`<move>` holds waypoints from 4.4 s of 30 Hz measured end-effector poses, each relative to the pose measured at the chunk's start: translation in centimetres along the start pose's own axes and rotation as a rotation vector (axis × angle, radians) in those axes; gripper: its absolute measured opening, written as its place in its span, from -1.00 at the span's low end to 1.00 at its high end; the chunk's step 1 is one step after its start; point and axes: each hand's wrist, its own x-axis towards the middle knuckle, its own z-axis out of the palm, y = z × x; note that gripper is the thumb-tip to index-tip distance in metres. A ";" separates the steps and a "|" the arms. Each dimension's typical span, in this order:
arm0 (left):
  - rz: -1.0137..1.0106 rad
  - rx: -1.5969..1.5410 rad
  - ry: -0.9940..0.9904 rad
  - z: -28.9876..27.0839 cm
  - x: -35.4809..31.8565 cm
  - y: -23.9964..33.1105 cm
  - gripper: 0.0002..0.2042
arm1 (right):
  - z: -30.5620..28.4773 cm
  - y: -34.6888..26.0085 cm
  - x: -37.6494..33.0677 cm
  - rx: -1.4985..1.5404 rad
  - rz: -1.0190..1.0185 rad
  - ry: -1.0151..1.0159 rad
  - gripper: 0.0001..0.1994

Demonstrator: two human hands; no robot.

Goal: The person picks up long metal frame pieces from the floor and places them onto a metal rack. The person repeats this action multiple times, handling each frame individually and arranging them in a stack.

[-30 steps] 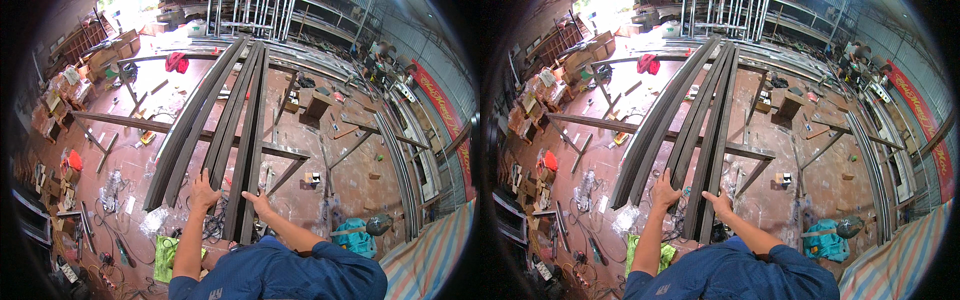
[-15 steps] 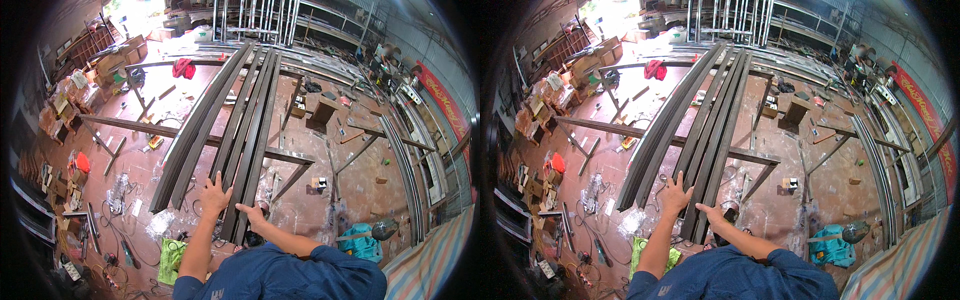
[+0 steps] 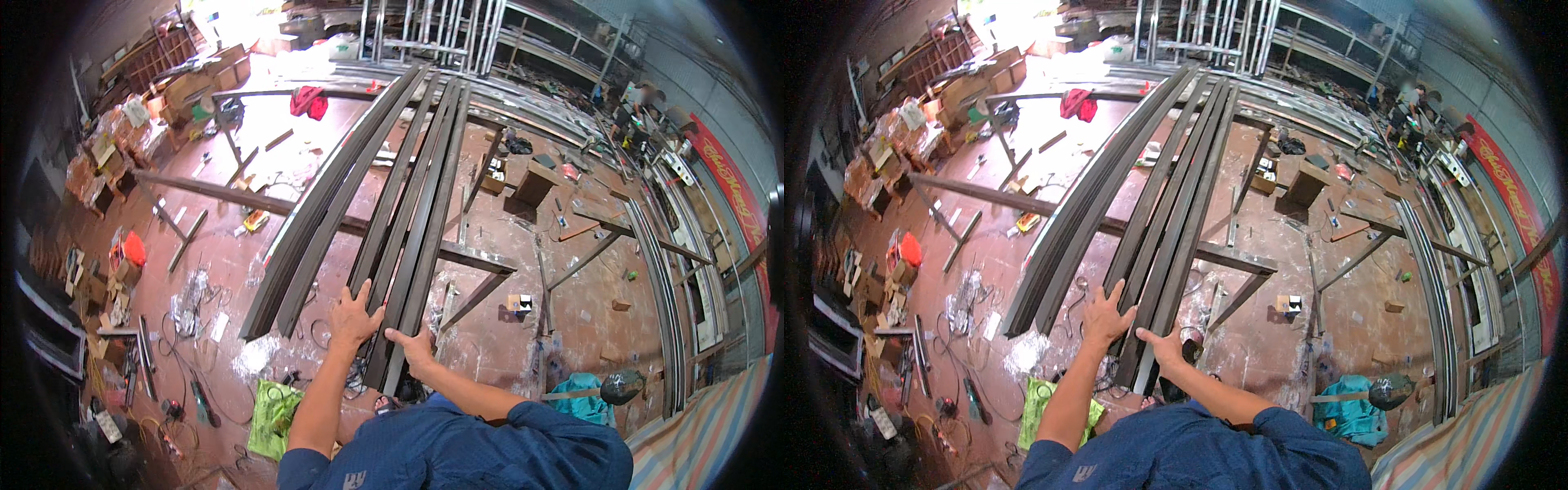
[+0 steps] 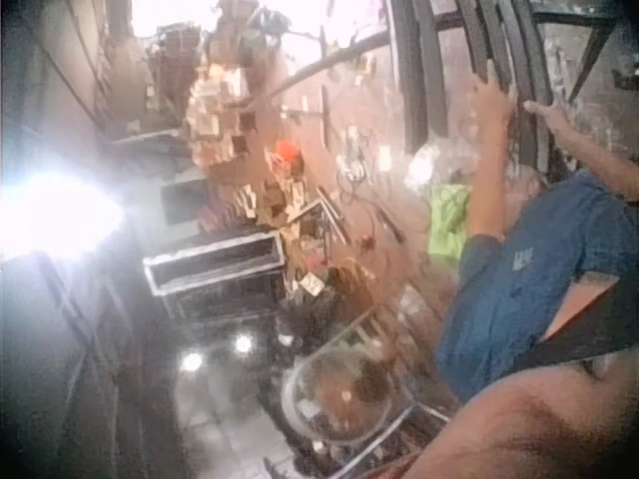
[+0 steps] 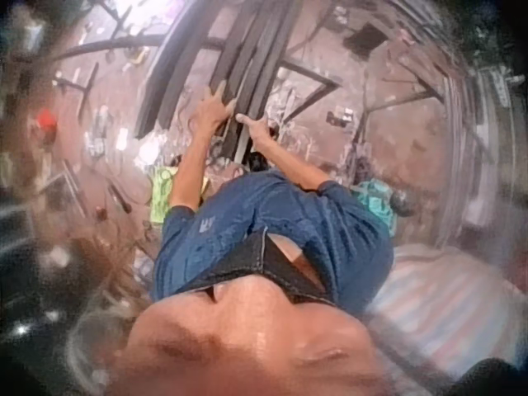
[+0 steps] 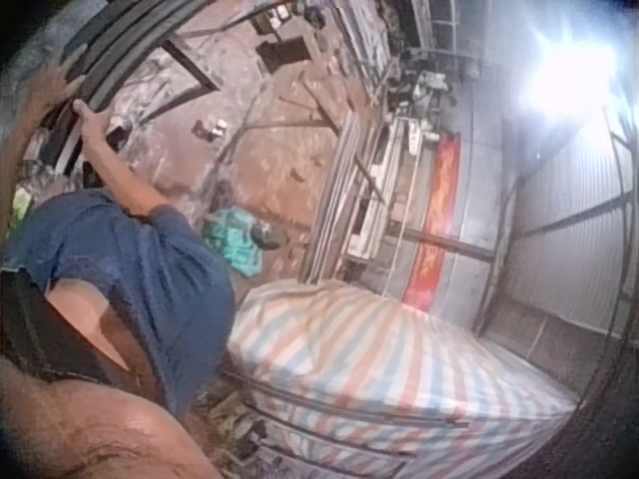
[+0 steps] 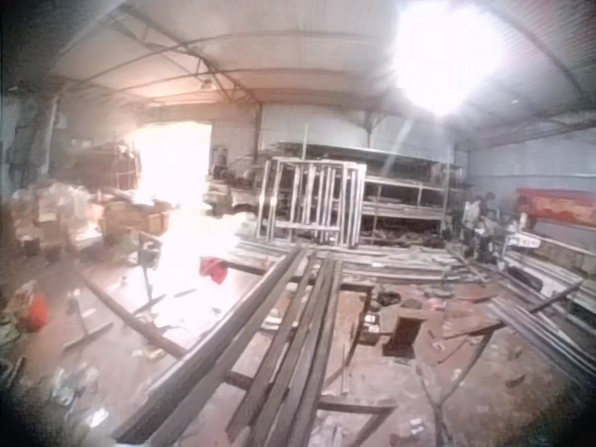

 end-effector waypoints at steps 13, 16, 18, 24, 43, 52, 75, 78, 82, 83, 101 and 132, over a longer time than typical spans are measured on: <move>-0.109 -0.137 -0.153 -2.3 1.4 -1.5 -0.08 | -2.5 -0.3 4.8 0.133 0.216 -0.163 0.05; -0.027 -0.473 -0.043 1.5 2.5 -6.5 -0.12 | -3.3 0.6 6.6 -0.011 0.146 -0.122 0.27; -0.046 -0.703 0.031 2.8 2.2 -11.7 -0.19 | -3.3 0.4 6.4 -0.190 0.009 -0.064 0.27; -0.814 -1.318 0.166 1.0 -5.9 -11.9 -0.50 | -1.4 -1.9 0.8 -0.820 -0.509 -0.019 0.23; -0.788 -1.713 0.121 3.0 -9.0 -4.6 -0.59 | -1.0 -3.0 -0.8 -1.047 -0.297 -0.048 0.19; -0.539 -1.188 0.381 1.6 -8.8 -3.0 -0.72 | -1.2 -3.0 -0.7 -1.000 -0.313 -0.059 0.19; -0.670 -1.591 0.131 2.9 -9.3 -5.0 -0.61 | -1.1 -2.8 -0.8 -1.008 -0.310 -0.052 0.18; -0.648 -1.566 0.120 3.1 -9.4 -5.4 -0.60 | -1.0 -2.9 -0.8 -1.017 -0.299 -0.049 0.18; -0.596 -1.549 0.114 3.4 -9.5 -5.6 -0.56 | -0.9 -3.5 -1.1 -1.004 -0.265 -0.070 0.19; -0.601 -1.542 0.113 3.5 -9.5 -5.8 -0.56 | -0.9 -3.4 -1.0 -1.010 -0.275 -0.064 0.19; -0.587 -1.508 0.137 1.9 -9.1 -4.6 -0.62 | -1.1 -2.2 -0.7 -0.946 -0.351 -0.030 0.17; -0.650 -1.521 0.090 2.6 -9.2 -5.7 -0.59 | -0.9 -2.3 -0.6 -0.942 -0.327 -0.035 0.18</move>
